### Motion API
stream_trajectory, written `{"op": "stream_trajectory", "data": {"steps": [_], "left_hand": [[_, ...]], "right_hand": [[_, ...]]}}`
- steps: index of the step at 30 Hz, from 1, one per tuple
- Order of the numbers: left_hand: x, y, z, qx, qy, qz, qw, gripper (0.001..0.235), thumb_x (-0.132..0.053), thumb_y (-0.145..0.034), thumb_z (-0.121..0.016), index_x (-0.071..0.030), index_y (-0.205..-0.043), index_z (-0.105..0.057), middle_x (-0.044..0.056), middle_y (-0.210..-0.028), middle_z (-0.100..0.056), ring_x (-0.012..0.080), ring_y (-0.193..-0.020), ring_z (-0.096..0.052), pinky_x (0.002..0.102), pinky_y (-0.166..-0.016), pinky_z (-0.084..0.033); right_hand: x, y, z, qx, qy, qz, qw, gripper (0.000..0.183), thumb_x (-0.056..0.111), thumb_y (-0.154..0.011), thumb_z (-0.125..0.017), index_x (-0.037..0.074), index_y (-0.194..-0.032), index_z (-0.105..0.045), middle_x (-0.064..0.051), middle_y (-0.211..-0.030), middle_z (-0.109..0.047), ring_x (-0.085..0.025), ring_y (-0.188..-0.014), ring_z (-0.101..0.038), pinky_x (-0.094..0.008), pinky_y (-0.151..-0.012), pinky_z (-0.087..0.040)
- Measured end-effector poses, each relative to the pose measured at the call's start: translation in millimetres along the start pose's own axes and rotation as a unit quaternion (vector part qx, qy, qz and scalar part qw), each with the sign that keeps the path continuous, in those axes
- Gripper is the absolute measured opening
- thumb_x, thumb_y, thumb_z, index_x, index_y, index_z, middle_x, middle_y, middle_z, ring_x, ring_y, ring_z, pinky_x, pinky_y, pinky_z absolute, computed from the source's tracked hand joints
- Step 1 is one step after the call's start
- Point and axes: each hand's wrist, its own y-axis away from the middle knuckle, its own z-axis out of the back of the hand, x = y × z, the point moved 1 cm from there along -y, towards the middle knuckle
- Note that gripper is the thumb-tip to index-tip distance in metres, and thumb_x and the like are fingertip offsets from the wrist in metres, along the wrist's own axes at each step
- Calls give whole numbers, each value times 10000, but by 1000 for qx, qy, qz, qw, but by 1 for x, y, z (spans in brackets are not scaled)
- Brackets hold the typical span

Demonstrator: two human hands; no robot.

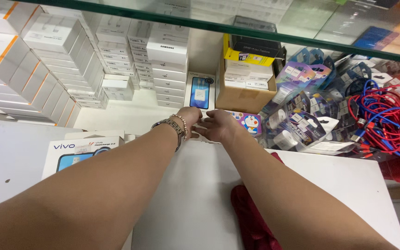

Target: The person wipes the surfaces of several boxed electronics and packaged chargers with a red cloth. They handle each item one at a time, wiping all sides, then place the items back on the counter or into a cardboard box.

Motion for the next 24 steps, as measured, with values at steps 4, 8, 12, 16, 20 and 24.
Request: {"op": "stream_trajectory", "data": {"steps": [4, 8, 12, 16, 20, 24], "left_hand": [[-4, 35, -4, -15, -13, -60, 998, 346, -237, -967, -539, -93, -1268, -630, 80, -1292, -657, 276, -1133, -645, 480, -962, -567], [-9, 90, 2, -32, -85, -147, 985, 315, -257, -946, -557, -91, -1171, -700, 89, -1102, -715, 253, -1010, -698, 443, -912, -568], [3, 155, 17, -143, -153, -314, 926, 302, -252, -913, -574, -109, -1097, -766, 112, -934, -742, 294, -881, -713, 444, -830, -567], [30, 219, 48, -298, -153, -402, 852, 308, -244, -875, -602, -136, -1107, -772, 107, -1001, -763, 288, -949, -723, 407, -877, -561], [66, 276, 93, -521, -179, -409, 727, 331, -194, -838, -628, -81, -1122, -754, 156, -1092, -754, 377, -1057, -680, 485, -954, -509], [106, 317, 136, -555, -156, -268, 772, 386, -249, -877, -607, -3, -1154, -718, 261, -1136, -701, 444, -1106, -633, 510, -978, -480]], "right_hand": [[5, 29, -10, 43, -11, 51, 998, 433, 151, -1084, -310, -108, -1429, -345, -274, -1419, -472, -418, -1302, -550, -478, -1105, -473], [-1, 72, -24, 87, 3, 70, 994, 393, 141, -1071, -300, -94, -1352, -442, -239, -1341, -557, -345, -1265, -602, -453, -1068, -486], [-21, 122, -44, 127, 39, 78, 988, 350, 164, -1064, -365, -60, -1314, -464, -225, -1324, -569, -334, -1225, -604, -449, -1072, -525], [-57, 170, -65, 119, 73, 58, 989, 353, 184, -1059, -416, -32, -1332, -473, -237, -1374, -574, -346, -1250, -608, -432, -1080, -529], [-98, 204, -81, 114, 173, 23, 978, 385, 258, -1036, -448, 36, -1343, -516, -183, -1408, -577, -338, -1274, -567, -461, -1074, -507], [-136, 219, -80, 111, 258, 4, 960, 412, 274, -1063, -429, -20, -1341, -501, -206, -1381, -554, -383, -1288, -552, -490, -1077, -490]]}}
